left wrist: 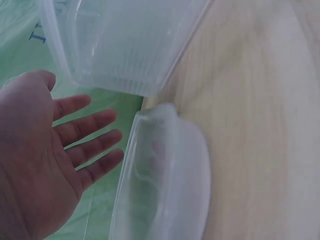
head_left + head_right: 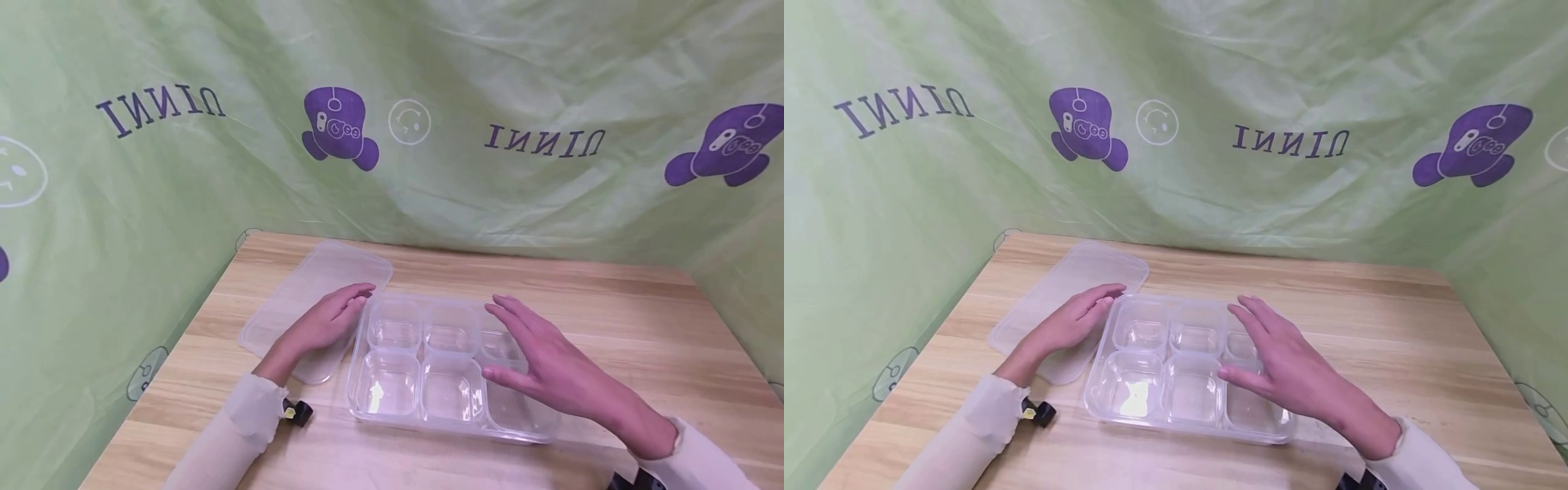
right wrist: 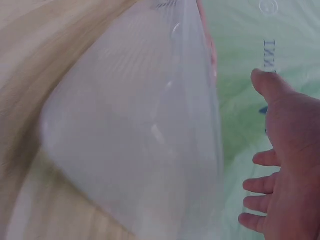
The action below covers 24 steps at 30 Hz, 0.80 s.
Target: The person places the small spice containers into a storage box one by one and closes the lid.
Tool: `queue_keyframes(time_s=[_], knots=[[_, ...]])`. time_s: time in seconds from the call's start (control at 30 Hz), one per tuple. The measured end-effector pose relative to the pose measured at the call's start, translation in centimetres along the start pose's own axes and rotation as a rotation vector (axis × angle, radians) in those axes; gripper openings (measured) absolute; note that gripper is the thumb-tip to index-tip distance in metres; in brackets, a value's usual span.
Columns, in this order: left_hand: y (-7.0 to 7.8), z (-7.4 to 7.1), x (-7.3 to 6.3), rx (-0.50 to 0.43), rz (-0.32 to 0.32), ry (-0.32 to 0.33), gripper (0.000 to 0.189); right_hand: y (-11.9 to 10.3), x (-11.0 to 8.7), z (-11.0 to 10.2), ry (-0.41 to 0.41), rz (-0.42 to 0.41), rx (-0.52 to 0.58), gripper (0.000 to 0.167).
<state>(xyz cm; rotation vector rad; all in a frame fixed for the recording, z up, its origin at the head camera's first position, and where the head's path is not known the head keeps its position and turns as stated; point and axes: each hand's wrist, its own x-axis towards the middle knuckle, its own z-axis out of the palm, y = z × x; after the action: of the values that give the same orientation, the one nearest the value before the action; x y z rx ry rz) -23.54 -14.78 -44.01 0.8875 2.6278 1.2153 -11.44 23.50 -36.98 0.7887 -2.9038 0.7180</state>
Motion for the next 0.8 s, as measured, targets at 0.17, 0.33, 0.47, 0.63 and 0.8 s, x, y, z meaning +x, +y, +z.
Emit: queue_keyframes(time_s=[0.17,0.33,0.47,0.63,0.8], knots=[[-0.7,-1.3,-0.5,0.085,-0.029,0.046,0.045,1.0,-1.6,-0.2,-0.004,0.041,0.025,0.094],[-1.7,-2.9,-1.2,0.200,-0.070,0.105,0.048,1.8,-2.8,-0.5,-0.002,0.098,0.069,0.096],[-2.4,-4.4,-2.2,0.305,-0.144,0.143,0.051,2.0,-3.7,-0.7,-0.015,0.142,0.111,0.099],[-3.0,-6.2,-3.5,0.443,-0.262,0.112,0.060,2.3,-4.8,-0.8,-0.041,0.174,0.100,0.101],[-3.1,-7.6,-4.2,0.493,-0.347,0.079,0.065,2.6,-5.0,-0.9,-0.030,0.209,0.091,0.096]])
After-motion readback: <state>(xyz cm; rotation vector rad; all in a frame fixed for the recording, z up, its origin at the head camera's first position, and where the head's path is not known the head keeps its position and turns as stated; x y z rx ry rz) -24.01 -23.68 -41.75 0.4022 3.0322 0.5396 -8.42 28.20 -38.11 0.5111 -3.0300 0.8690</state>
